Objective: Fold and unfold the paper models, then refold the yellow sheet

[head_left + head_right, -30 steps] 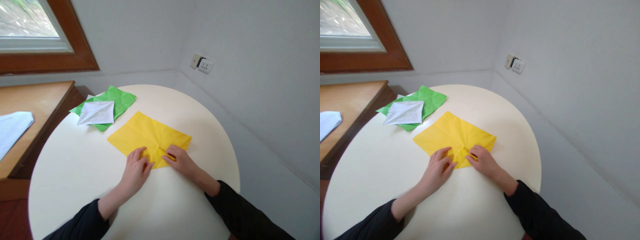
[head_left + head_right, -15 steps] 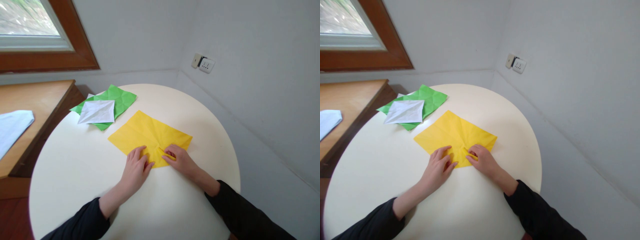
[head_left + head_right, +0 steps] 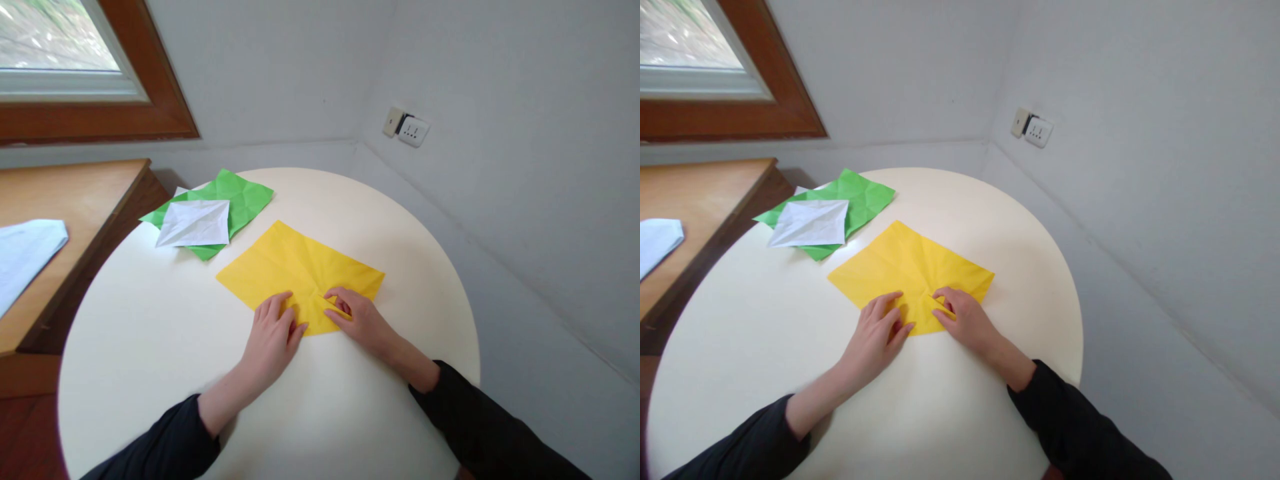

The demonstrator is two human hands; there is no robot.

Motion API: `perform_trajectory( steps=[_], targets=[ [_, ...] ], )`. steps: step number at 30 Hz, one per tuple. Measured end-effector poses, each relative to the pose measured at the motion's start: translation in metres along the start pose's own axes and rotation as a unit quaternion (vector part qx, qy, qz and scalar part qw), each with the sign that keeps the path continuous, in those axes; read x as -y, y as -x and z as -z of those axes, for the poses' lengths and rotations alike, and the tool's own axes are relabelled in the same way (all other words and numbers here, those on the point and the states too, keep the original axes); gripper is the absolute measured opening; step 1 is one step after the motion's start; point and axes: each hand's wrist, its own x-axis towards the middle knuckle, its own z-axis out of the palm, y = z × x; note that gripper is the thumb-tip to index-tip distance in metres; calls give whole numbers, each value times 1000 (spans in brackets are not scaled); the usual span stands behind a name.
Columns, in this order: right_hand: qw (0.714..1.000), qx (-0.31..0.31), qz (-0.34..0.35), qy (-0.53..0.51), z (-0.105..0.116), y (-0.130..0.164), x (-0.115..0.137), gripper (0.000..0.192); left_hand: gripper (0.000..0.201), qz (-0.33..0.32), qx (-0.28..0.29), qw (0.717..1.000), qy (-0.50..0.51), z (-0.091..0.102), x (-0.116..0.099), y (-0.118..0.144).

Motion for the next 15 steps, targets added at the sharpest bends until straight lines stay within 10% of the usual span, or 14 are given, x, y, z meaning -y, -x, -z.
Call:
perform_trajectory(
  steps=[15],
  targets=[
    [1000, 5, 1, 11, 0, 0, -2, 17, 11, -11, -10, 1000, 2, -1, 1, 0]
  ],
)
